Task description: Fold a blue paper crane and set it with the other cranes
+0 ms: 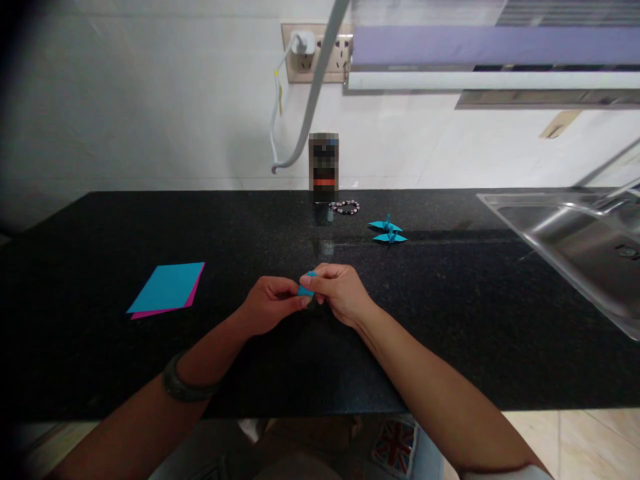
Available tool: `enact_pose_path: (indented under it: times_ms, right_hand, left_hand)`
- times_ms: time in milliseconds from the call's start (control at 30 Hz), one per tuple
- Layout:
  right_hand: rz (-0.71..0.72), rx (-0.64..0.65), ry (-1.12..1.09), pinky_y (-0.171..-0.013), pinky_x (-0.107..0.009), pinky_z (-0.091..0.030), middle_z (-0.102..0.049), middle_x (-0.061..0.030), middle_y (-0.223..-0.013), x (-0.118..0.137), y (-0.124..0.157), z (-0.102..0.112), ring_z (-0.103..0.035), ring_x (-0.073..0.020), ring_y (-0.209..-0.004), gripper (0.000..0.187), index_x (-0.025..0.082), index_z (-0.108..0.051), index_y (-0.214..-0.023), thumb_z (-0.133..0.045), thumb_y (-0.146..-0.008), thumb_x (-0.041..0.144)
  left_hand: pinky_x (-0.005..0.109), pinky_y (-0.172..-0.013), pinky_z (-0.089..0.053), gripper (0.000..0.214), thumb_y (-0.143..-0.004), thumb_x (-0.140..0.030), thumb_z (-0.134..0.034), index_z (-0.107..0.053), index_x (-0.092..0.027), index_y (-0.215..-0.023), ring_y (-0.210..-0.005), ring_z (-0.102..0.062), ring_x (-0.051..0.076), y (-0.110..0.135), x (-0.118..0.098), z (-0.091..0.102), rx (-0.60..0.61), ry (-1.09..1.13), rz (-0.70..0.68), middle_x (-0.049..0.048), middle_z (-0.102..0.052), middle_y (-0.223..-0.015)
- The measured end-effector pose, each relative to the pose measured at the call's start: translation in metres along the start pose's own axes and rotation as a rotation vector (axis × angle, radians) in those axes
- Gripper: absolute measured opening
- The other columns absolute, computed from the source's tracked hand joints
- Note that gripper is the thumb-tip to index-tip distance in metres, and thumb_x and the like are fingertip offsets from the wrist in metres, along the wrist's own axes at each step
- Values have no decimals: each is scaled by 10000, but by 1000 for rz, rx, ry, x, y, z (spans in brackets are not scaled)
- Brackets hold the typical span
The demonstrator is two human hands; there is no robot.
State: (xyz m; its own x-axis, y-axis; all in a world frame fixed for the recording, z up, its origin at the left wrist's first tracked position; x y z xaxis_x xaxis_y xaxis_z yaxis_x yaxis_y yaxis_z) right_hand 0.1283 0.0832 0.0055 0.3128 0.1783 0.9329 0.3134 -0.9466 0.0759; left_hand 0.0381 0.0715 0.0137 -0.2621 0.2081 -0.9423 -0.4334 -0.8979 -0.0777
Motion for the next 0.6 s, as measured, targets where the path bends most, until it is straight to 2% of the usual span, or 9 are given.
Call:
enact_pose_path:
  times_ms: [167,300,467,600]
  right_hand:
    - [-37,-29,-96,-371,-204,-209,-487,45,-459,-3,0,2,-382,-36,-370,232,141,-538,-476,-711,-609,219]
    - [-50,-16,-81,-373,-210,-220,-454,50,-417,-5,-1,2,-364,-41,-361,254,144,-533,-482,-684,-642,273]
    - [42,-2,69,-393,-218,-251,-519,20,-507,3,0,1,-387,-52,-400,276,147,-565,-543,-629,-694,368]
    - [106,-62,107,-407,-218,-256,-486,30,-484,9,2,3,-373,-54,-412,298,151,-535,-516,-631,-694,371]
  left_hand:
    - [195,-441,-266,236,-704,-306,-596,-561,-109,-579,-477,-348,58,0,0,-3,32,12,5,-41,-408,-500]
    - [198,-456,-283,228,-701,-308,-598,-583,-103,-603,-489,-370,62,0,0,-3,39,20,16,-32,-442,-515]
    - [200,-466,-304,222,-702,-317,-597,-605,-107,-627,-496,-412,70,0,2,-2,29,53,42,-18,-497,-532]
    - [196,-450,-299,221,-690,-321,-612,-598,-112,-619,-469,-409,65,0,4,-3,35,105,57,-25,-497,-508]
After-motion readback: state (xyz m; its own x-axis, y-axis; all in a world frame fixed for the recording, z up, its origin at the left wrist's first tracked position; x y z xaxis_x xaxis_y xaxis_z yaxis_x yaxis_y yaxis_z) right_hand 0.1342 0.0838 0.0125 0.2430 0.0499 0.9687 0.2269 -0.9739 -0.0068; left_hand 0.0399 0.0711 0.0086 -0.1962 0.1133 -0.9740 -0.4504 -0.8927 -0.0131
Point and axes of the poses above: each hand's wrist, its own y-axis away from the middle knuckle, its own z-axis out of the back of the hand, x = y × z, the point moved 9 cm from there along -y, towards the middle knuckle
